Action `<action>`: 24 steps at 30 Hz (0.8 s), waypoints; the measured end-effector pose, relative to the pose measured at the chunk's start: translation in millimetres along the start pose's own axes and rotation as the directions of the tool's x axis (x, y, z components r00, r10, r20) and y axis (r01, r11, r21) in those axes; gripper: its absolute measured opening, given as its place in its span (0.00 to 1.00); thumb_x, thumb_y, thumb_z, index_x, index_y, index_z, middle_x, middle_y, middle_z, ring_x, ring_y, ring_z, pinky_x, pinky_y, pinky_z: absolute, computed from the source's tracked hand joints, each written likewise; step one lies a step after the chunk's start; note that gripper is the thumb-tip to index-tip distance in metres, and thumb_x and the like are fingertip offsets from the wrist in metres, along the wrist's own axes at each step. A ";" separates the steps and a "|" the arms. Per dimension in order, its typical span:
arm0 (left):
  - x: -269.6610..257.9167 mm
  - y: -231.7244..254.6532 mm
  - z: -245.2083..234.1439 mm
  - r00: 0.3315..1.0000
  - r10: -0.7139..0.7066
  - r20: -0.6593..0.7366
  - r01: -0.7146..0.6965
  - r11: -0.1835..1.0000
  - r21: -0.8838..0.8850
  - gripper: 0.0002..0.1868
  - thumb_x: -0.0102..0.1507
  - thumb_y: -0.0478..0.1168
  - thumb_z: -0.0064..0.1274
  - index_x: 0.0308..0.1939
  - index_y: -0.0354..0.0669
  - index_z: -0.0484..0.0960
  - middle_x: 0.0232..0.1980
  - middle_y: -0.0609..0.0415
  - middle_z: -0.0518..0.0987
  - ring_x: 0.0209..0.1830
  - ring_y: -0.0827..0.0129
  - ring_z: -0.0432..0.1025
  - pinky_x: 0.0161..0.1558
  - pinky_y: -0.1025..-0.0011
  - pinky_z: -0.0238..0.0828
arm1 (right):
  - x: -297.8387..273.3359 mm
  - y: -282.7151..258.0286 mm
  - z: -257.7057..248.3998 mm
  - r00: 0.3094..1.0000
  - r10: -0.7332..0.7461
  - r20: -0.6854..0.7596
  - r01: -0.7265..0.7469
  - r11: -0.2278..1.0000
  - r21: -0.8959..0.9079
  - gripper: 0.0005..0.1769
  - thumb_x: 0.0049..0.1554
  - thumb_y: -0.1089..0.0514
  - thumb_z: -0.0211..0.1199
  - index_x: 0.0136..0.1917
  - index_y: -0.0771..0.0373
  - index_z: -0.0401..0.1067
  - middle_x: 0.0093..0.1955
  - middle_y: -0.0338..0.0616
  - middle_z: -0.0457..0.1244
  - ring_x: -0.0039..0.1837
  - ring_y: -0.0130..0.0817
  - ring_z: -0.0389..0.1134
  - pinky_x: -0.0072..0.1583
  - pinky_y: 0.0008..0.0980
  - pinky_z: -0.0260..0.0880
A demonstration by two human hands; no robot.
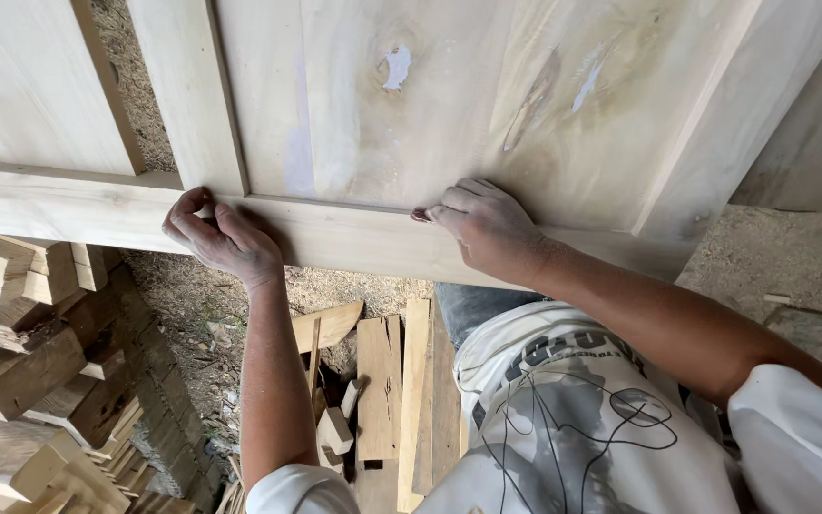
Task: The person sands the surface and edges of a wooden frame using a piece of sandpaper held by hand.
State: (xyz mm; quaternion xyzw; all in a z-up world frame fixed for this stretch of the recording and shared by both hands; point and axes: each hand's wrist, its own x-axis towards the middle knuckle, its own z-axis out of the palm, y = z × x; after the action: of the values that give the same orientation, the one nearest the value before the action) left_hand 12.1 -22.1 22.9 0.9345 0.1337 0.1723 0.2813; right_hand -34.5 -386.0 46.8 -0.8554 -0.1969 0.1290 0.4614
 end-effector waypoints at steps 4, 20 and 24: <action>5.5 -3.0 10.5 1.000 -0.008 -0.003 0.008 0.998 -0.063 0.16 0.63 0.42 0.41 0.51 0.36 0.73 0.55 0.46 0.67 0.49 0.63 0.72 0.49 0.57 0.76 | -74.2 23.0 -74.5 0.989 0.133 0.064 -0.125 0.985 -0.118 0.14 0.50 0.72 0.62 0.51 0.69 0.78 0.49 0.49 0.69 0.54 0.46 0.69 0.60 0.44 0.68; -5.8 42.6 12.5 0.977 0.192 0.098 -0.162 0.954 -0.252 0.08 0.75 0.38 0.46 0.49 0.35 0.74 0.52 0.50 0.72 0.44 0.70 0.67 0.43 0.68 0.70 | 10.4 -35.3 -19.8 0.739 0.459 -0.494 -0.228 0.860 0.457 0.14 0.61 0.73 0.64 0.60 0.68 0.76 0.50 0.45 0.65 0.50 0.34 0.69 0.52 0.29 0.70; -53.2 176.1 8.8 0.617 0.294 0.730 0.243 0.812 -0.531 0.27 0.77 0.51 0.36 0.71 0.35 0.67 0.74 0.42 0.67 0.71 0.54 0.69 0.68 0.62 0.72 | -5.4 -51.9 -15.0 0.491 0.625 -0.607 -0.292 0.774 0.561 0.16 0.63 0.71 0.62 0.64 0.68 0.74 0.57 0.45 0.63 0.55 0.32 0.69 0.54 0.27 0.73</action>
State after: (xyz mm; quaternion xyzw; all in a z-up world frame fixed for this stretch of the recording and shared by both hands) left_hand -5.6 -186.6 103.6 0.7810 -0.0769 -0.2182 0.5802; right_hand -44.6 -373.7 98.7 -0.7371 0.2889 -0.0905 0.6042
